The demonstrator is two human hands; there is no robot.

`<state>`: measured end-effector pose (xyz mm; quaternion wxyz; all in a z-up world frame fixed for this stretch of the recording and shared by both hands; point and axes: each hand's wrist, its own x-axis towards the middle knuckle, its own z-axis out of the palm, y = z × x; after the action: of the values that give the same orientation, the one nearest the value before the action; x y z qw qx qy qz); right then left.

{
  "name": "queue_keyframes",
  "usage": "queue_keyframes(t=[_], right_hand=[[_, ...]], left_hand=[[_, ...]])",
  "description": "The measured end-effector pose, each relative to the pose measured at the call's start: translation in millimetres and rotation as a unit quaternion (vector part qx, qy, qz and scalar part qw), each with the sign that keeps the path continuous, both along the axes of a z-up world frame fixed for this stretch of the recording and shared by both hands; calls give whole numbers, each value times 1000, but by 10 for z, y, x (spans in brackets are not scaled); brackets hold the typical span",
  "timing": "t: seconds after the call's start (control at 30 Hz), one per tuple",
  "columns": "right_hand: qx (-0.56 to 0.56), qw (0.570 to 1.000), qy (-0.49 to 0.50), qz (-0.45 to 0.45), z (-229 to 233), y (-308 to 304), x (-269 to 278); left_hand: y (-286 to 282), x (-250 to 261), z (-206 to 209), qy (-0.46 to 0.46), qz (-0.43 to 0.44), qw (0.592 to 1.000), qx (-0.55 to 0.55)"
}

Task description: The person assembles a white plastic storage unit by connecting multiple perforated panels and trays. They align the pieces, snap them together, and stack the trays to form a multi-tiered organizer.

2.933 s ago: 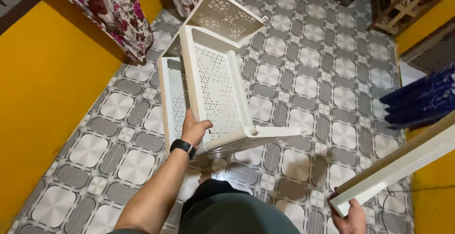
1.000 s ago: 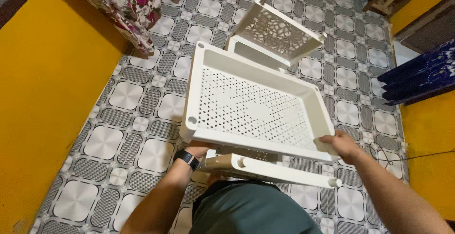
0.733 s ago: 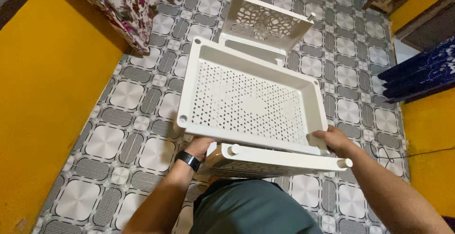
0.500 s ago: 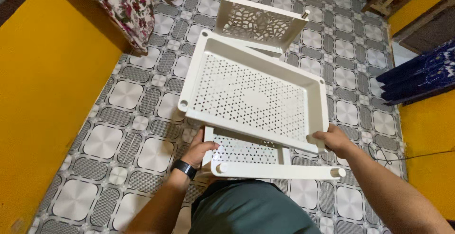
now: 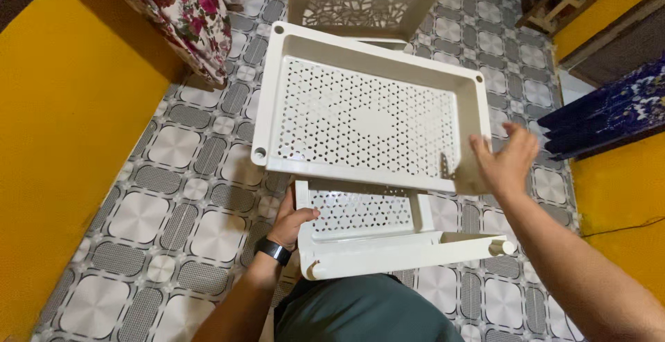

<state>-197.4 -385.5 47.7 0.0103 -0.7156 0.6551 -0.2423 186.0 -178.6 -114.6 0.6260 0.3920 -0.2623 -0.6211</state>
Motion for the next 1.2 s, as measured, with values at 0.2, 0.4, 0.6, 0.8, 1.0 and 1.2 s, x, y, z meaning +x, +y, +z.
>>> queue_keyframes(t=[0.2,0.4,0.6,0.8,1.0,1.2], right_hand=[[517,843,-139,52,729,221,479],[713,687,-116,-76,723,299,837],[697,656,-220,-188,21,319,959],[579,599,-500,-235,-665,228,903],[474,626,-562,-258,-749,-93,575],[439,606,-604,-275,-784,-296,190]], left_hand=[[-108,-134,-89,11,1,999,-48],[-258,-429,-75,17,17,998,-52],[-306,-748,-180,38,17,999,-32],[-269,-854,-151,-31,50,998,-1],[-342,-698,-117,-89,46,993,-59],[-615,-495,-235,-55,18,995,86]])
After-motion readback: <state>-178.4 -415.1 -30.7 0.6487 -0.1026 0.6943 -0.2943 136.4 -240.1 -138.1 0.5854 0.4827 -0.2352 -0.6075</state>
